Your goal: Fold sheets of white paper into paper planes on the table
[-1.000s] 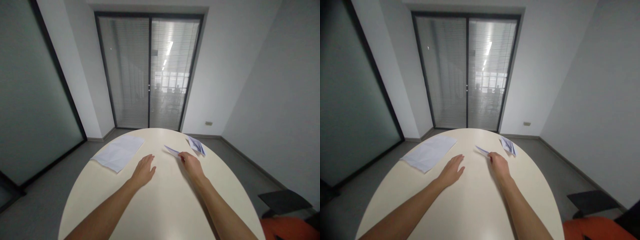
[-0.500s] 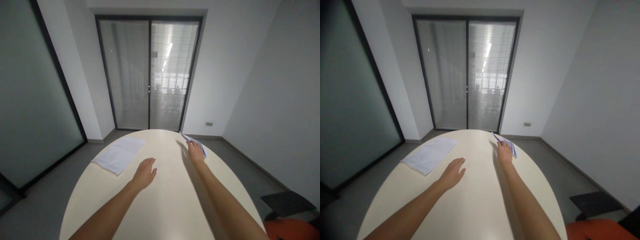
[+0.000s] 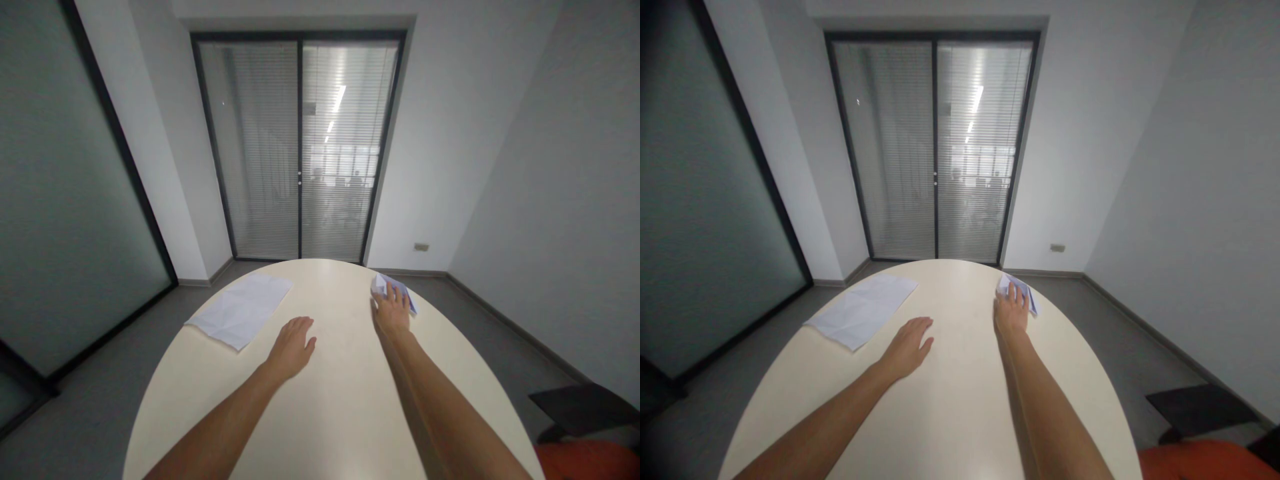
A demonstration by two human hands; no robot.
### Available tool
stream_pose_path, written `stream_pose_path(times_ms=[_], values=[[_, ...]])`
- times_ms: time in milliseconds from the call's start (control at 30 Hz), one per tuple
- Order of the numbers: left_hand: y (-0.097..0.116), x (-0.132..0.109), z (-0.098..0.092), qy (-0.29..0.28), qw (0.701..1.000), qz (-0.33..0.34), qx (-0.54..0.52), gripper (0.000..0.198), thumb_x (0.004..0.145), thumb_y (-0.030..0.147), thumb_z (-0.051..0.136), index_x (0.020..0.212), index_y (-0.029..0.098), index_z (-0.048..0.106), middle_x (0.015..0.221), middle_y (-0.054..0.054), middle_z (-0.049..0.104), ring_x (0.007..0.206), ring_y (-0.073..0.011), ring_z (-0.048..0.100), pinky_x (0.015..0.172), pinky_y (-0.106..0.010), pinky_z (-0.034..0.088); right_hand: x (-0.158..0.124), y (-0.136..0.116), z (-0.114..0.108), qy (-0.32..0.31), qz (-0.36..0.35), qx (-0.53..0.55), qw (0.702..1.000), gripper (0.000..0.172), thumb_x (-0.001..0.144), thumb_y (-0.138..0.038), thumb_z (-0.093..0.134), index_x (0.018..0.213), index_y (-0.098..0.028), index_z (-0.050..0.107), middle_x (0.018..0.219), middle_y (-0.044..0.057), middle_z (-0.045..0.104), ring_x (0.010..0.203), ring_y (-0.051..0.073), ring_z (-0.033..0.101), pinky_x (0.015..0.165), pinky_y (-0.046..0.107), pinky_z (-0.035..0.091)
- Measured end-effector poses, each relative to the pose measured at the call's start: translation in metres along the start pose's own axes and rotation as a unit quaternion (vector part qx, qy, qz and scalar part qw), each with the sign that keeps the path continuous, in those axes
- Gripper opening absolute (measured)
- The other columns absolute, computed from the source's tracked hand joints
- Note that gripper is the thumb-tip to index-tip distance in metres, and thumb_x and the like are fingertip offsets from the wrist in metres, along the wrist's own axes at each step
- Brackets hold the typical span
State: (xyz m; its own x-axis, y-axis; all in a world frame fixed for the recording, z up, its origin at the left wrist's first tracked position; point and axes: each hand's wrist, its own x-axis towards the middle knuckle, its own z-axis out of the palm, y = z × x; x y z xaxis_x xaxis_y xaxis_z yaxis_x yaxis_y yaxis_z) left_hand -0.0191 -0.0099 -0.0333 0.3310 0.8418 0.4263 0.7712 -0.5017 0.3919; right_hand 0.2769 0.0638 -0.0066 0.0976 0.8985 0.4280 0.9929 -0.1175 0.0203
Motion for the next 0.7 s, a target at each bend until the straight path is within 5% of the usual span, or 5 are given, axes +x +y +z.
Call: stream_pose_path(times_ms=[167, 367, 500, 600, 700], values=[[0.002, -0.001, 0.000, 0.002, 1.000, 0.001, -0.009, 0.037, 0.092, 0.027, 0.051, 0.128, 0.018, 0.058, 0.133, -0.014, 0.061, 0.126, -0.0292, 0.053, 0.110, -0.049, 0.038, -0.012, -0.007, -0.008, 0.027, -0.043, 0.006, 0.999, 0.033, 0.096, -0.026, 0.044, 0.117, -0.021, 0.070, 0.156, 0.012, 0.039, 0.144, 0.034, 0.028, 0.115, 0.057, 0.010], [0.012, 0.001, -0.002, 0.019, 0.999, -0.008, 0.041, 0.037, 0.090, 0.025, 0.051, 0.126, 0.017, 0.060, 0.134, -0.015, 0.060, 0.126, -0.0300, 0.052, 0.110, -0.049, 0.038, -0.040, -0.033, -0.037, -0.032, -0.112, 0.050, 0.992, 0.029, 0.092, -0.020, 0.049, 0.108, -0.017, 0.072, 0.149, 0.016, 0.048, 0.131, 0.035, 0.045, 0.101, 0.050, 0.038], [0.003, 0.002, -0.011, 0.070, 0.989, -0.066, 0.108, 0.038, 0.088, 0.026, 0.053, 0.124, 0.015, 0.062, 0.141, -0.019, 0.053, 0.134, -0.0371, 0.043, 0.112, -0.054, 0.032, -0.060, -0.047, -0.042, -0.101, -0.118, 0.091, 0.984, 0.026, 0.090, -0.020, 0.050, 0.103, -0.018, 0.073, 0.122, 0.016, 0.067, 0.110, 0.031, 0.060, 0.087, 0.041, 0.049], [-0.013, 0.000, -0.017, 0.093, 0.971, -0.133, 0.173, 0.049, 0.086, 0.030, 0.057, 0.131, 0.012, 0.058, 0.152, -0.023, 0.040, 0.142, -0.0458, 0.029, 0.112, -0.060, 0.025, -0.073, -0.049, -0.035, -0.068, -0.130, 0.134, 0.980, 0.034, 0.095, -0.022, 0.045, 0.119, -0.017, 0.067, 0.126, 0.015, 0.066, 0.116, 0.027, 0.059, 0.097, 0.040, 0.046], [-0.024, -0.005, -0.020, 0.067, 0.955, -0.206, 0.204, 0.056, 0.089, 0.040, 0.054, 0.137, 0.012, 0.053, 0.150, -0.025, 0.042, 0.140, -0.0484, 0.032, 0.110, -0.064, 0.023, -0.079, -0.048, -0.027, -0.055, -0.158, 0.152, 0.974, 0.039, 0.097, -0.024, 0.042, 0.129, -0.016, 0.063, 0.134, 0.014, 0.062, 0.127, 0.025, 0.052, 0.110, 0.039, 0.038]])
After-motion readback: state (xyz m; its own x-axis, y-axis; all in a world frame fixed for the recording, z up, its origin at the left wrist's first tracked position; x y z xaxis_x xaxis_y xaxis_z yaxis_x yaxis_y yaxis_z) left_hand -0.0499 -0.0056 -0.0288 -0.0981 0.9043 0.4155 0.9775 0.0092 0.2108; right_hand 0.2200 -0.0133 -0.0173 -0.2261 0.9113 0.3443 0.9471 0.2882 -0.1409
